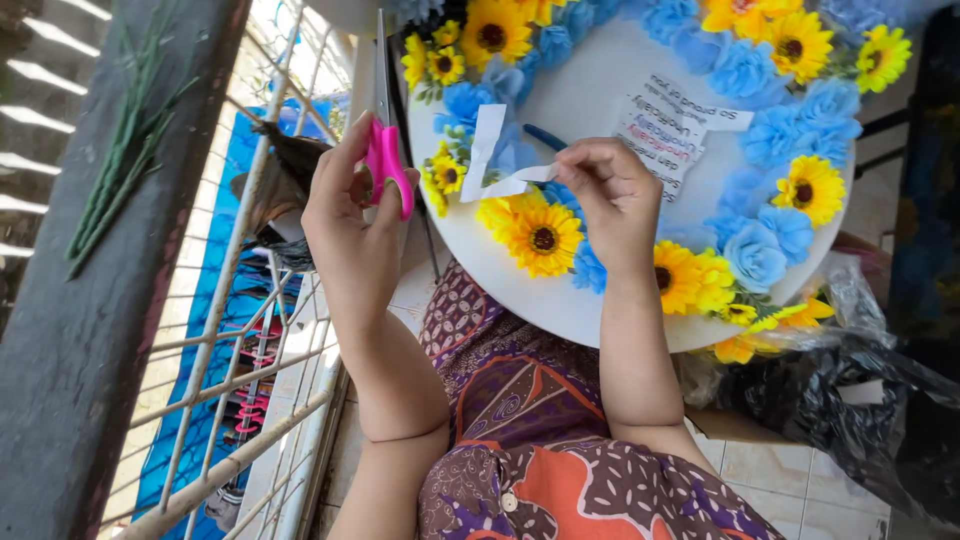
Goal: Cutting a printed message with scissors and attaching it to a floral wreath
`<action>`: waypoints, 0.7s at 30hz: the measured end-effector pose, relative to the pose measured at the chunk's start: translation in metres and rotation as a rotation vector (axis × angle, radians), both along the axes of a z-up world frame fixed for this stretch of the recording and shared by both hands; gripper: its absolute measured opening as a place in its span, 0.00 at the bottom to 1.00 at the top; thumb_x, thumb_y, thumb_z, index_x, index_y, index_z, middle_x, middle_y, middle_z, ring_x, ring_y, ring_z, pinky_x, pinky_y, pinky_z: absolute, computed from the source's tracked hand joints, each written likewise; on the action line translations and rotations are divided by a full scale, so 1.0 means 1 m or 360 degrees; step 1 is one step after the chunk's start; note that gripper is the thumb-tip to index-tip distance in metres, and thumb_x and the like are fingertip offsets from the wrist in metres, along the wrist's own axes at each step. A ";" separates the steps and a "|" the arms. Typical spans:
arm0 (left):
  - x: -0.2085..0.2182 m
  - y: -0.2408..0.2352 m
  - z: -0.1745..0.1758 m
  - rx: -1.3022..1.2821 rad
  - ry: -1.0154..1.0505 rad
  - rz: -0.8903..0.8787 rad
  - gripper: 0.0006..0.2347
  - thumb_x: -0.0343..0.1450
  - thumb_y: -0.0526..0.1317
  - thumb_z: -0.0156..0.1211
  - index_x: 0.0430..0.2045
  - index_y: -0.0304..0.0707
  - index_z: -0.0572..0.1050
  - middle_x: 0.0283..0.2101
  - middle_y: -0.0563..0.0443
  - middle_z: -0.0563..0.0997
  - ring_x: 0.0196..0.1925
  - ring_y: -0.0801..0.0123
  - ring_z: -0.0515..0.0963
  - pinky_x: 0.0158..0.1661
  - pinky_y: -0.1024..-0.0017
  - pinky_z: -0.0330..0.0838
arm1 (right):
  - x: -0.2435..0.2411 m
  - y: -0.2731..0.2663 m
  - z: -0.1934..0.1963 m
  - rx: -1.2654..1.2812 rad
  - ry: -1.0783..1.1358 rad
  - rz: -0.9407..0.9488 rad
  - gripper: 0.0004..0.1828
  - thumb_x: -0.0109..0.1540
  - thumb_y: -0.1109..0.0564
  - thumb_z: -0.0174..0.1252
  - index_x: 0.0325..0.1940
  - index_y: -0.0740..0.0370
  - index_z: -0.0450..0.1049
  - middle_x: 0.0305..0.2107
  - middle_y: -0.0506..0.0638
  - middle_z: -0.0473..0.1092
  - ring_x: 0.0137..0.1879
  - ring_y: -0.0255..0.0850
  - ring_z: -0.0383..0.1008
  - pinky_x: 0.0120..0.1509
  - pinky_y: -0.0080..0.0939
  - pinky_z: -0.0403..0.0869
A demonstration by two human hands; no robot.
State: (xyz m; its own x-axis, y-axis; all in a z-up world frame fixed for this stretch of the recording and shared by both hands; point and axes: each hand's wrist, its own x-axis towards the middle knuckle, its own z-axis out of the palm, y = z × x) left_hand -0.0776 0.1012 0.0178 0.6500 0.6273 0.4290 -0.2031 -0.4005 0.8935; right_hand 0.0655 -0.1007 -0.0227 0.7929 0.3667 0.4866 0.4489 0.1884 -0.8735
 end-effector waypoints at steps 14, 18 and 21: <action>-0.083 0.057 -0.010 -0.0095 0.0051 0.0463 0.22 0.72 0.25 0.69 0.61 0.37 0.71 0.51 0.39 0.75 0.44 0.54 0.80 0.45 0.60 0.77 | -0.061 0.185 -0.020 -0.0293 0.0170 0.0621 0.07 0.63 0.71 0.61 0.44 0.68 0.79 0.33 0.55 0.73 0.39 0.37 0.78 0.45 0.37 0.81; -0.095 0.065 -0.011 -0.0060 0.0050 0.0489 0.23 0.71 0.24 0.69 0.60 0.36 0.72 0.50 0.40 0.75 0.42 0.58 0.80 0.43 0.60 0.77 | -0.065 0.223 -0.058 -0.0546 0.0304 0.0589 0.08 0.61 0.71 0.60 0.43 0.66 0.79 0.33 0.55 0.73 0.35 0.37 0.79 0.40 0.36 0.81; -0.099 0.068 -0.011 -0.0078 0.0069 0.0492 0.23 0.71 0.24 0.69 0.61 0.38 0.72 0.50 0.42 0.75 0.42 0.61 0.80 0.44 0.62 0.77 | -0.064 0.233 -0.071 -0.0639 0.0343 0.0582 0.07 0.60 0.71 0.60 0.42 0.69 0.79 0.30 0.56 0.73 0.31 0.38 0.81 0.37 0.36 0.81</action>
State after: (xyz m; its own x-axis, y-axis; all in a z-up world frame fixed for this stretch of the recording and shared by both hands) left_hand -0.1770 0.1688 0.0064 0.4421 0.8173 0.3696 -0.0398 -0.3938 0.9183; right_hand 0.0020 0.1323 -0.0940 0.6455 0.7578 0.0948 0.2214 -0.0669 -0.9729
